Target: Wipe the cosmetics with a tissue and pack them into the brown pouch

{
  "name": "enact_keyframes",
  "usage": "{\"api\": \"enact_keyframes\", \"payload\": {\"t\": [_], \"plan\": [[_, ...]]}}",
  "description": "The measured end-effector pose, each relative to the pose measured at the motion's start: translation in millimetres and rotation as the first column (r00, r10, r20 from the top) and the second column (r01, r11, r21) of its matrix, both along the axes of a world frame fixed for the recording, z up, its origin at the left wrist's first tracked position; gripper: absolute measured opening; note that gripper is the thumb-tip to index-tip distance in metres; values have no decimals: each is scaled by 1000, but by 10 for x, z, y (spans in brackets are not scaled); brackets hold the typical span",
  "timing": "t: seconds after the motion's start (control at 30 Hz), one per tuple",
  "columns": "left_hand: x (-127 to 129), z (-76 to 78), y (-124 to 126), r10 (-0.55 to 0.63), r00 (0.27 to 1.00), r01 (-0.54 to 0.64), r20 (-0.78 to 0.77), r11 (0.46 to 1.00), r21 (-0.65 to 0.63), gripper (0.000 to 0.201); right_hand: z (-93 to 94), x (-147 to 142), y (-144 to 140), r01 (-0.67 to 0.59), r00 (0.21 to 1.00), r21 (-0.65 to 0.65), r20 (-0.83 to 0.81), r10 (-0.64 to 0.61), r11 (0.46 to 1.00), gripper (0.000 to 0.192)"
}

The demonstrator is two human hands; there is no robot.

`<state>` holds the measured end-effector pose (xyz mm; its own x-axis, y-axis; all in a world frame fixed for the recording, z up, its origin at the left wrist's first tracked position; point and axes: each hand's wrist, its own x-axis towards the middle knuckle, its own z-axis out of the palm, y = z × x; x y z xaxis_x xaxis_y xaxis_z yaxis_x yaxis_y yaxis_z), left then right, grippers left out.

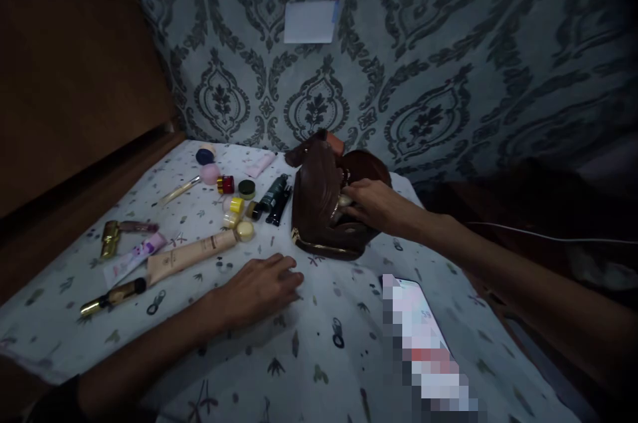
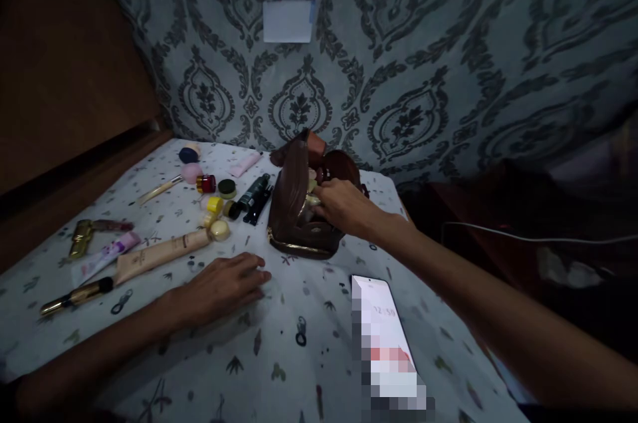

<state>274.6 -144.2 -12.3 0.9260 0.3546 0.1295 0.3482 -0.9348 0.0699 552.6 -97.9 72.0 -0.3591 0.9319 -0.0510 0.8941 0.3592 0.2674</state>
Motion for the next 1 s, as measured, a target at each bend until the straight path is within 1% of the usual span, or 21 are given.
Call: {"api": "enact_keyframes", "payload": {"t": [0.1, 0.2, 0.3, 0.4, 0.5, 0.57, 0.6, 0.67, 0.7, 0.73, 0.77, 0.8, 0.83, 0.87, 0.9, 0.93, 0.97, 1.0], "plan": [[-143, -44, -30, -27, 999, 25, -22, 998, -49, 23, -48, 56, 26, -60, 998, 43, 5, 59, 997, 21], [-274, -56, -38, 6, 999, -1, 42, 994, -114, 36, -104, 116, 54, -126, 992, 89, -15, 128, 988, 22], [-384, -40, -59, 46, 990, -26, 130, 987, -156, 32, -150, 161, 75, -158, 985, 137, -51, 166, 978, 23], [-491, -35, -124, 79, 979, -52, 188, 988, -143, 28, -153, 180, 50, -135, 986, 184, -75, 151, 974, 23], [-629, -67, -219, 134, 968, -115, 214, 988, -100, 28, -97, 145, -70, -64, 989, 254, -113, 95, 965, 25], [-752, -96, -274, 181, 951, -164, 252, 983, -86, 29, -42, 69, -211, -29, 982, 344, -166, 91, 939, 28], [-827, -102, -290, 212, 935, -196, 285, 977, -83, 29, -17, 10, -296, -21, 973, 405, -201, 112, 914, 29], [-1006, -77, -289, 290, 884, -284, 366, 956, -73, 30, 14, -150, -480, 0, 940, 546, -287, 187, 838, 29], [-1112, -42, -269, 344, 847, -349, 404, 935, -65, 31, 16, -249, -572, 4, 913, 601, -329, 243, 799, 27], [-1227, 9, -234, 409, 804, -427, 432, 902, -59, 32, 4, -358, -662, -4, 882, 632, -363, 300, 775, 25], [-1349, 70, -187, 477, 757, -511, 448, 858, -50, 33, -22, -473, -746, -6, 845, 647, -404, 350, 762, 23], [-1477, 136, -128, 560, 698, -607, 447, 793, -46, 33, -63, -594, -825, -26, 804, 636, -446, 394, 771, 20], [-1606, 196, -61, 643, 645, -692, 413, 721, -41, 35, -120, -719, -900, -23, 763, 593, -510, 397, 805, 18], [-1733, 243, 11, 719, 603, -758, 346, 652, -32, 38, -191, -845, -969, -37, 723, 556, -559, 406, 831, 16], [-1854, 269, 86, 767, 580, -793, 275, 609, -23, 41, -274, -973, -1033, -45, 685, 498, -616, 390, 866, 16], [-1966, 266, 163, 795, 576, -807, 193, 590, -24, 44, -365, -1099, -1092, -56, 639, 446, -671, 376, 893, 17], [-2067, 235, 241, 802, 585, -806, 121, 591, -27, 47, -461, -1222, -1143, -75, 588, 391, -726, 357, 917, 17], [-2155, 176, 318, 793, 605, -792, 70, 609, -42, 50, -558, -1341, -1185, -93, 543, 341, -770, 335, 935, 18]]}}
